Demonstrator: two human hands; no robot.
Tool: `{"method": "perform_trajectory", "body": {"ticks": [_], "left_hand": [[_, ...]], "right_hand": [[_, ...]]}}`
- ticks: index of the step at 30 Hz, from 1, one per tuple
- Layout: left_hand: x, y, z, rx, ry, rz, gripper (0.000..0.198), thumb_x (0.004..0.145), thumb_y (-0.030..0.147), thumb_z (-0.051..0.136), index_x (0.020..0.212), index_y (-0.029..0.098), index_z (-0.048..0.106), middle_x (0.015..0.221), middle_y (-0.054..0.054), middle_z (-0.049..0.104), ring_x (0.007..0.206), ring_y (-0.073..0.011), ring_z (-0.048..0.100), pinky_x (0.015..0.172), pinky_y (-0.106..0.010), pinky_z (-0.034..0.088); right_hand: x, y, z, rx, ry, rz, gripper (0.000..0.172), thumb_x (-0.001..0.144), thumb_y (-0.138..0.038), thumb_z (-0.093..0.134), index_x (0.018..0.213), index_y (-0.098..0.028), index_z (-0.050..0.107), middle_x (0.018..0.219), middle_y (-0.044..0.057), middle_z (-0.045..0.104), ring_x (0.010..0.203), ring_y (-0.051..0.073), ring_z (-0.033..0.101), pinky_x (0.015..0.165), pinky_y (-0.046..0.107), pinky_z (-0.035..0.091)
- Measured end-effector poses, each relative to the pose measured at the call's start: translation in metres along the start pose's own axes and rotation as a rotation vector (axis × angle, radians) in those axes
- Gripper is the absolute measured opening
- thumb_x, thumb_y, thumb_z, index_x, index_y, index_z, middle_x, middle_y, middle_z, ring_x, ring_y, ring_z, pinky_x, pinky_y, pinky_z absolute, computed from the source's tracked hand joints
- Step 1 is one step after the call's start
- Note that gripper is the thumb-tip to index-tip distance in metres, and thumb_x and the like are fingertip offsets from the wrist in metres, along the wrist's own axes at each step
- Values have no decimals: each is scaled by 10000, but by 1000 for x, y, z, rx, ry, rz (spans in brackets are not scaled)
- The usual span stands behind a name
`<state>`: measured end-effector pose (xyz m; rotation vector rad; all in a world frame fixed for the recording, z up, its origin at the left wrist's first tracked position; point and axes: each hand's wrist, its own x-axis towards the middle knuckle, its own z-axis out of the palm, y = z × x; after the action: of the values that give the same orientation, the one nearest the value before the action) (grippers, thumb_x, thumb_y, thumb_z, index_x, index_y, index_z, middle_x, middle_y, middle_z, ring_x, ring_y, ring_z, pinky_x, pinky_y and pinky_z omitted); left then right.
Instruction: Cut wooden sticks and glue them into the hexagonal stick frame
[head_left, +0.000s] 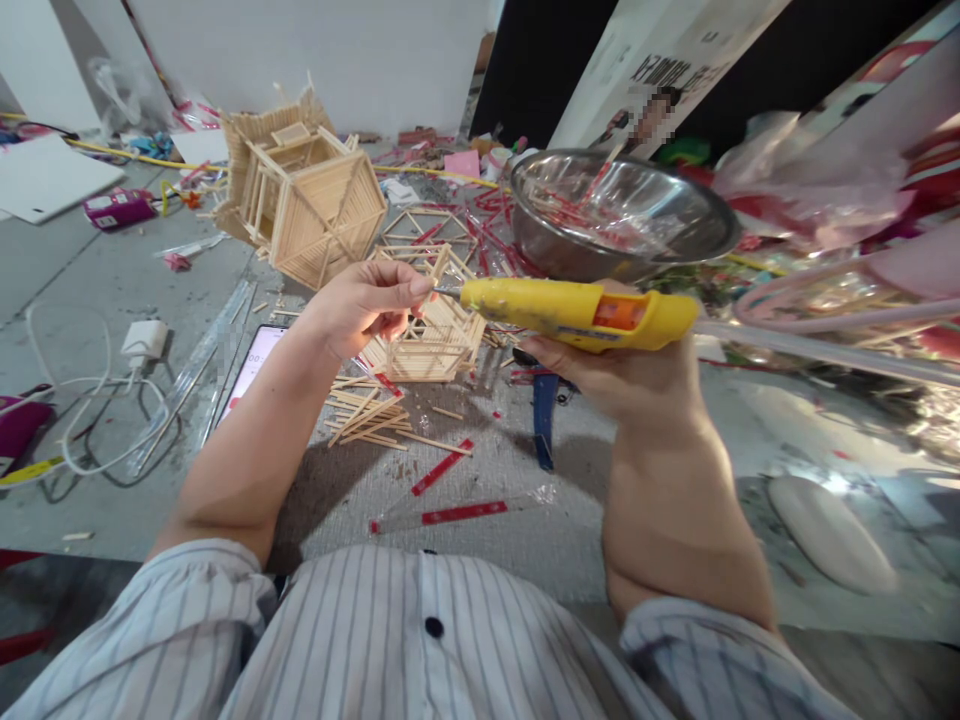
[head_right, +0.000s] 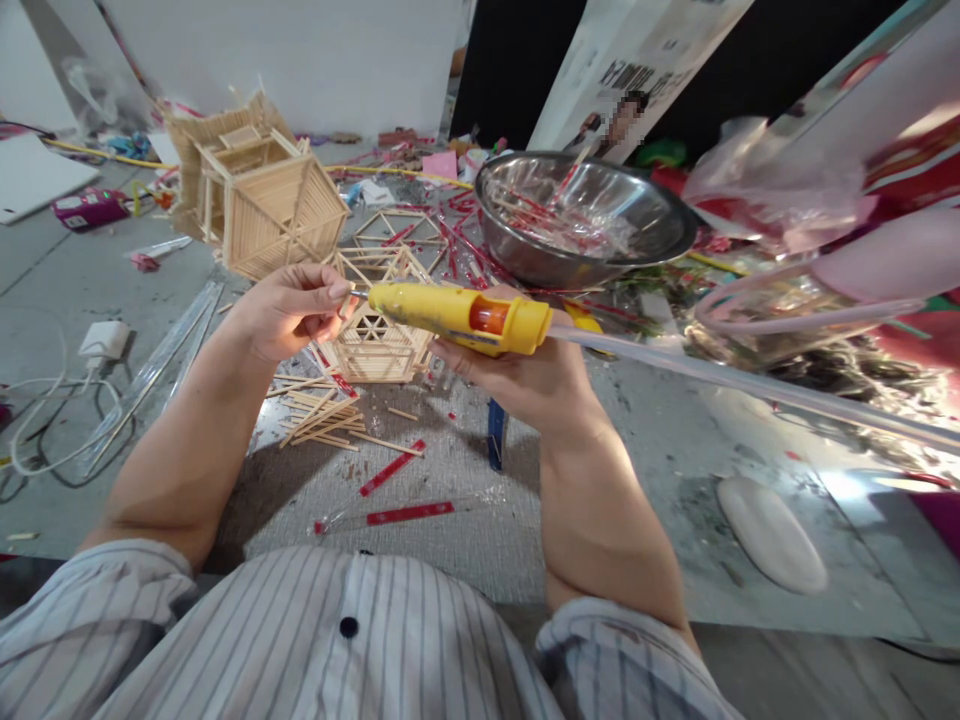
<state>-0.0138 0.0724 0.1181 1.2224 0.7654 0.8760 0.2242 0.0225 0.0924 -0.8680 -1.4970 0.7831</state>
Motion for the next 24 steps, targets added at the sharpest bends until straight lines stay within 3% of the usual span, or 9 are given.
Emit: {"method": "perform_trajectory", "body": {"ticks": [5,10,14,24], "left_hand": [[0,1,0,64,41,-7,252,744,254,743,620,147,551,544,38,573,380,-27,424,401,-191,289],[-1,1,-1,26,2,-4,236,740,254,735,622,148,560,565,30,584,390,-28,442,388,-191,250],[-1,2,1,128,71,-45,256,732,303,740,650,143,558,562,34,560,399,-23,435,400,-179,268],[-1,2,-1,169,80,-55,198,748,281,700,664,142,586,589,22,559,417,-28,431,421,-180,290]], "right_hand": [[-1,2,0,-40,-13,-3,343,633,-326,792,887,-281,567,881,-56,667,816,141,691,774,306,616],[0,0,1,-19,8,5,365,617,-330,795,884,-281,551,851,-70,663,801,131,691,756,295,616],[1,-2,3,-10,48,18,407,562,-349,817,858,-263,551,802,-79,661,748,118,688,720,288,620],[2,3,-3,79,80,-59,424,544,-152,823,868,-302,594,828,-125,694,764,101,706,709,244,623]]}}
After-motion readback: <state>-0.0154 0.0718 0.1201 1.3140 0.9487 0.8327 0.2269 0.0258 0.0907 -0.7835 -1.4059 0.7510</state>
